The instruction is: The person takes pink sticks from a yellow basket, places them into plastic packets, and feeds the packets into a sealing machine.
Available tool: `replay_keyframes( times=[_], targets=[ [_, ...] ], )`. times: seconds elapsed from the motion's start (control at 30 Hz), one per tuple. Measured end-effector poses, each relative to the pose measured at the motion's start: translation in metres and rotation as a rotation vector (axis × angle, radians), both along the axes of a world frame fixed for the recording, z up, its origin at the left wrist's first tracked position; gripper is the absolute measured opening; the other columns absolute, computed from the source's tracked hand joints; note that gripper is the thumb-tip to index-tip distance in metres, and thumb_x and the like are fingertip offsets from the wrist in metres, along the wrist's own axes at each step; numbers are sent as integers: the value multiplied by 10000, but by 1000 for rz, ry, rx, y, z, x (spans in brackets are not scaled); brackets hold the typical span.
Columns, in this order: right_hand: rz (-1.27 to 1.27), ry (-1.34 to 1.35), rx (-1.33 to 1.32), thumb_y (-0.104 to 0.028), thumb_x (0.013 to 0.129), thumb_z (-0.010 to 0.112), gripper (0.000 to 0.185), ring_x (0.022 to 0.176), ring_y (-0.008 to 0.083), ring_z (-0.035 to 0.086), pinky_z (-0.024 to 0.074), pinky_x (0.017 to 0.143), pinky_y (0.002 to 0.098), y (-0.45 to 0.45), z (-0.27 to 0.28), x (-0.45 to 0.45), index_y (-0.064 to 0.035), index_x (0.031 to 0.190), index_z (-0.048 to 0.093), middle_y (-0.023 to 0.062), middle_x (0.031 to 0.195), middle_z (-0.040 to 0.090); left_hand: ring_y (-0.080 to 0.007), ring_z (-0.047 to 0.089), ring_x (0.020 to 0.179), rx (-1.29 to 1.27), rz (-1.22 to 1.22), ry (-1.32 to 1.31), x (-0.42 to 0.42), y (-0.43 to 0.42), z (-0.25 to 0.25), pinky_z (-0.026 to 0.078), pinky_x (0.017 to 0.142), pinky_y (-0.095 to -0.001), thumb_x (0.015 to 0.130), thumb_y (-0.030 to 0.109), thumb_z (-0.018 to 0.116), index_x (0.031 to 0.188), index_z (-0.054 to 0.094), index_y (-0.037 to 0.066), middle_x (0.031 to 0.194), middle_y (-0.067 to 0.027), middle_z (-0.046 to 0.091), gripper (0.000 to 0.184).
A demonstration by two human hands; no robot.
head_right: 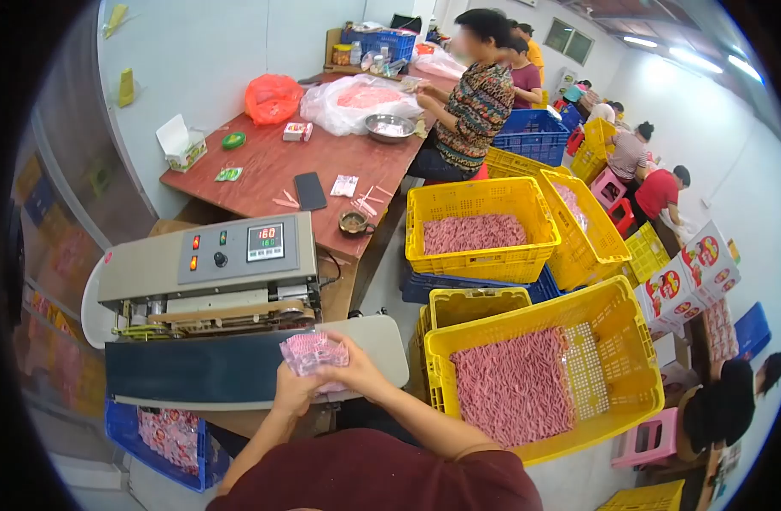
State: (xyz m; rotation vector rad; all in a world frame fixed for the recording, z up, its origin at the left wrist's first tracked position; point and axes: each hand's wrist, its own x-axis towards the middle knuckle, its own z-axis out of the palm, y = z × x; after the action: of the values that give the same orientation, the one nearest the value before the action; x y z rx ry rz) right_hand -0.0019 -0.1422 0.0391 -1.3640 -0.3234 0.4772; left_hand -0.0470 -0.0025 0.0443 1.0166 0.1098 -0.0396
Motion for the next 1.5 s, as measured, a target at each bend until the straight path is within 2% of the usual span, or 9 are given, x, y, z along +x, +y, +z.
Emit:
replay_keyframes(
  times=[0.2, 0.3, 0.37, 0.57, 0.77, 0.83, 1.13, 1.3, 1.5],
  targets=[
    [-62, -229, 21, -104, 685, 736, 508, 958, 129, 525, 450, 822, 282, -12, 29, 24, -26, 1117, 481, 58, 1044, 555, -136, 559, 901, 712, 40, -295, 24, -3, 22, 461, 789, -275, 670, 8, 680, 1038, 525, -31, 1012, -95, 600, 402],
    [67, -243, 280, 8, 626, 746, 759, 1110, 246, 493, 425, 912, 334, -24, 39, 26, -9, 1258, 326, 197, 1194, 497, -120, 578, 801, 815, 5, -577, 29, -2, 34, 463, 740, -264, 675, 130, 737, 1030, 546, 27, 900, -67, 622, 416],
    [43, -340, 180, -14, 616, 760, 729, 1079, 209, 512, 433, 891, 311, -28, 10, 35, -9, 1234, 373, 167, 1199, 499, -146, 568, 967, 880, -80, -425, 33, 0, 24, 456, 811, -281, 694, 122, 710, 1086, 535, 33, 1110, -92, 577, 438],
    [41, -237, -262, -33, 610, 766, 497, 909, 125, 582, 461, 803, 260, -33, -44, 40, -13, 1063, 562, 71, 1003, 616, -125, 565, 891, 667, -58, -71, 24, 17, -47, 469, 765, -280, 695, 23, 693, 1029, 580, -5, 985, -86, 616, 353],
    [-1, -586, -71, -43, 643, 746, 463, 898, 130, 594, 474, 791, 267, -41, -12, 50, -17, 1069, 567, 78, 963, 634, -179, 596, 879, 833, 96, -607, 40, 14, 5, 470, 771, -286, 665, -26, 671, 976, 608, 10, 922, -106, 629, 319],
    [51, -364, -295, -43, 643, 745, 488, 933, 154, 590, 470, 812, 279, -48, -28, 50, -19, 1092, 556, 93, 1021, 620, -176, 604, 870, 816, -56, -228, 43, 16, -17, 474, 764, -283, 663, -28, 662, 935, 621, 12, 935, -100, 634, 278],
    [64, -489, -228, -58, 643, 744, 531, 947, 148, 581, 459, 826, 274, -46, -42, 51, -17, 1124, 522, 85, 1044, 610, -147, 621, 812, 828, -57, -366, 43, 16, -45, 484, 723, -250, 695, -48, 633, 849, 639, -5, 894, -95, 652, 160],
    [-43, 75, -182, -42, 704, 698, 422, 860, 93, 564, 462, 777, 246, -36, -29, 52, 27, 1082, 526, 49, 963, 614, -77, 526, 637, 778, 71, -113, 45, 25, -44, 438, 572, -225, 765, 38, 632, 822, 625, -37, 705, -3, 583, 94],
    [-52, -30, -229, -31, 689, 696, 379, 818, 96, 569, 464, 752, 249, -27, -25, 61, 13, 1032, 540, 38, 921, 615, -45, 493, 615, 502, 82, 268, 56, 21, -47, 391, 553, -177, 794, 57, 620, 832, 614, -15, 681, 21, 553, 81]
  ],
)
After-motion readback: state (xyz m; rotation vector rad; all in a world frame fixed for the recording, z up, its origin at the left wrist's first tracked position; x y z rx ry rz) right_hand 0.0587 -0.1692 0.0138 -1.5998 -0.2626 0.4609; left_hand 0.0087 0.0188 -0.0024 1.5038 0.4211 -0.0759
